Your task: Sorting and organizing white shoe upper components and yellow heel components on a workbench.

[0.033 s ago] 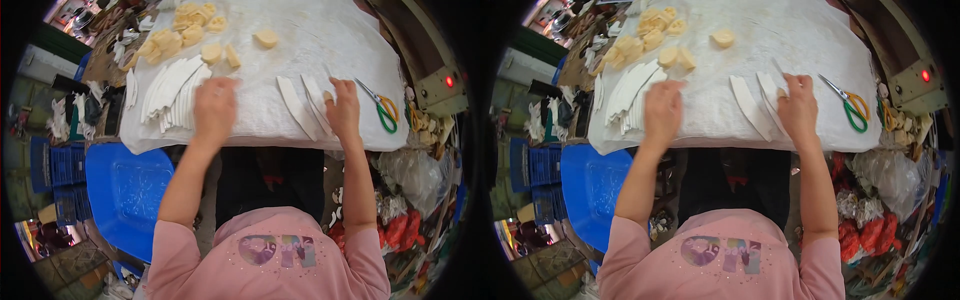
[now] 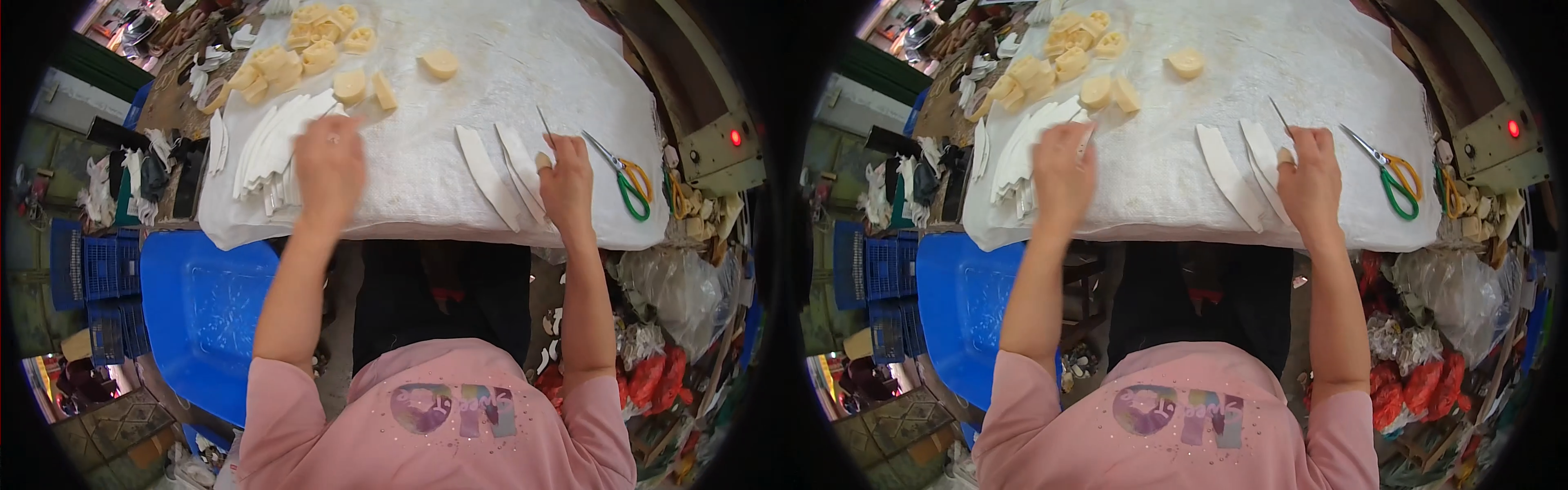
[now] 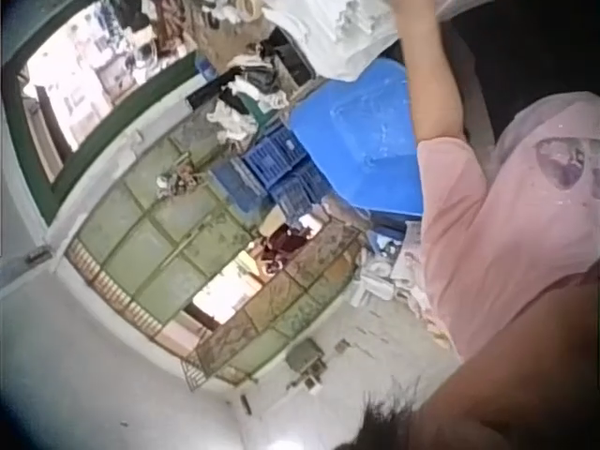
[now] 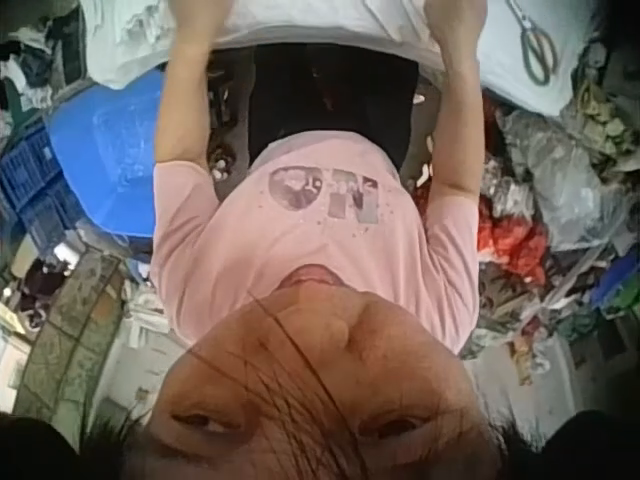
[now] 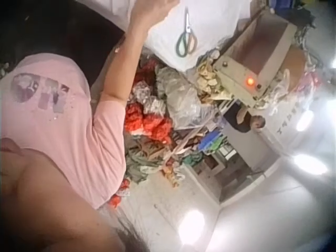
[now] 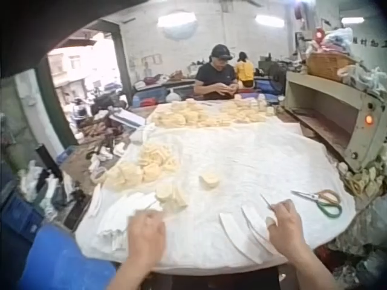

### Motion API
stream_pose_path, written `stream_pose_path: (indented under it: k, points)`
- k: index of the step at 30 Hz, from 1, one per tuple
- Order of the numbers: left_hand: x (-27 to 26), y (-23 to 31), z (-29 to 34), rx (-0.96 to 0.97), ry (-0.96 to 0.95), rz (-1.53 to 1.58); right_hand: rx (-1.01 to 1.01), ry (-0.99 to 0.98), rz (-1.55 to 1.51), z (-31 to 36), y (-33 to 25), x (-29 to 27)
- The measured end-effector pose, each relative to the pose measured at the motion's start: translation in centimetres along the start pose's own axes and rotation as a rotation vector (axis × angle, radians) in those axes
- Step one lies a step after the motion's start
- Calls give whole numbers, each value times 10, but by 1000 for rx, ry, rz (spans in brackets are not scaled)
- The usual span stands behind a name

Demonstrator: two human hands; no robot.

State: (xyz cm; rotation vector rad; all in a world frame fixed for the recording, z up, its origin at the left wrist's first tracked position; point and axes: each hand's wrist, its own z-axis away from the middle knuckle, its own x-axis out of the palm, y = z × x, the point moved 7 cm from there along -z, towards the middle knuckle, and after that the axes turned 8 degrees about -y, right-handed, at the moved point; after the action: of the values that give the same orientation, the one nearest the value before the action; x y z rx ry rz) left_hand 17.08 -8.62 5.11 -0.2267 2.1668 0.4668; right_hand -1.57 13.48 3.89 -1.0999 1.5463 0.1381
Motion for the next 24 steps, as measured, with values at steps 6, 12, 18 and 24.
stream_pose_path:
  k: [6, 12, 18, 24]
  points:
    - [8, -40, -6, -112, -378, -447, 21, -67, -274, 15, -15, 3]
    - [24, -39, -3, -196, -444, -555, 50, -94, -340, 35, -14, 0]
    - [2, -22, 0, 16, -100, -239, 29, -94, -407, 53, -7, -5]
    - [4, -20, 0, -432, -359, 447, 3, -181, -499, 67, -21, -11]
